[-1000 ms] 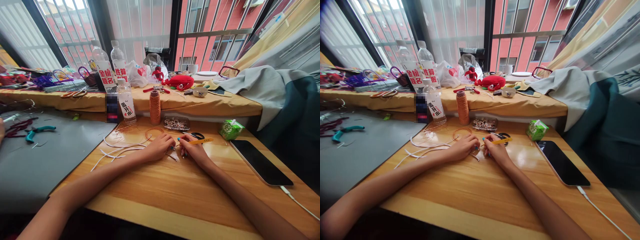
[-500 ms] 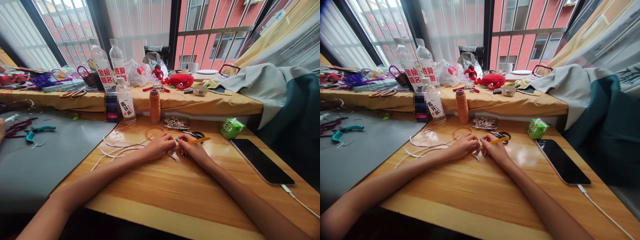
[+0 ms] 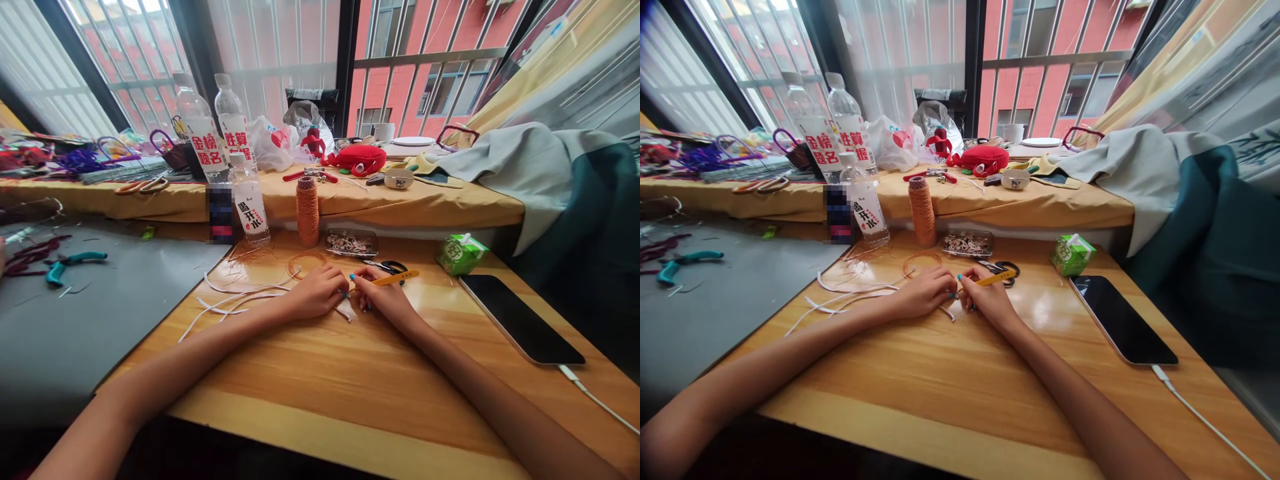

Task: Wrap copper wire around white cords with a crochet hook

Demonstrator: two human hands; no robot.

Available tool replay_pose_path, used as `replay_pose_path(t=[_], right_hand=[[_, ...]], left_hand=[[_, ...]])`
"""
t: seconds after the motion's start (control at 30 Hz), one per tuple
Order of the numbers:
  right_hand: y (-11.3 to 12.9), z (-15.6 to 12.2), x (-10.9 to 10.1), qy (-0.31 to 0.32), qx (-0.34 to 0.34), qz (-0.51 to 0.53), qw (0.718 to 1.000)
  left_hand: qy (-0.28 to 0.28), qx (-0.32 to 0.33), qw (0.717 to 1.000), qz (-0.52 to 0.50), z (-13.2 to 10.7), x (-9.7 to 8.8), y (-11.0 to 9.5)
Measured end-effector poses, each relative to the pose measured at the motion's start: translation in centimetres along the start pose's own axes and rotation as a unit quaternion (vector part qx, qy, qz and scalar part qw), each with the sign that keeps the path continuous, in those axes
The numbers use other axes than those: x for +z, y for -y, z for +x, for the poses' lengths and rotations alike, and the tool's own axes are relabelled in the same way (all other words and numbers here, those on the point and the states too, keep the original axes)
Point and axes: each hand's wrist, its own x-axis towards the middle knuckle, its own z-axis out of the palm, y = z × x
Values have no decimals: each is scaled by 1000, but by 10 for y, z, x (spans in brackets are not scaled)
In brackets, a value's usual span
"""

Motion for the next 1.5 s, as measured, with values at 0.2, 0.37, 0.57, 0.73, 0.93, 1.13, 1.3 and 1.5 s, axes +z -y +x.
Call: replay_pose_path(t=[0.2, 0.37, 0.57, 0.73, 0.93, 1.13, 1.3, 1.5], right_hand=[[-6, 3, -2, 15, -13, 13, 1000], [-9, 4, -4, 0, -25, 22, 999], [-7, 4, -4, -1, -26, 3, 1000], [-2, 2, -7, 85, -85, -113, 986], [-3, 2, -7, 61, -63, -97, 991], [-9, 2, -7, -4, -77, -109, 991], [-8, 1, -9, 14, -111, -181, 977], [-8, 1, -6, 30, -118, -176, 977]], left_hand=[[-12, -21, 997, -73, -3, 4, 3], [-45, -11, 990, -133, -5, 2, 2], [-118, -14, 986, -116, -5, 1, 3], [-173, -12, 981, -84, -6, -1, 1], [-163, -42, 984, -59, -5, -4, -1], [-135, -69, 981, -121, -2, -2, 4], [-115, -83, 973, -182, -3, -3, 7], [-91, -119, 974, -171, -2, -5, 2]])
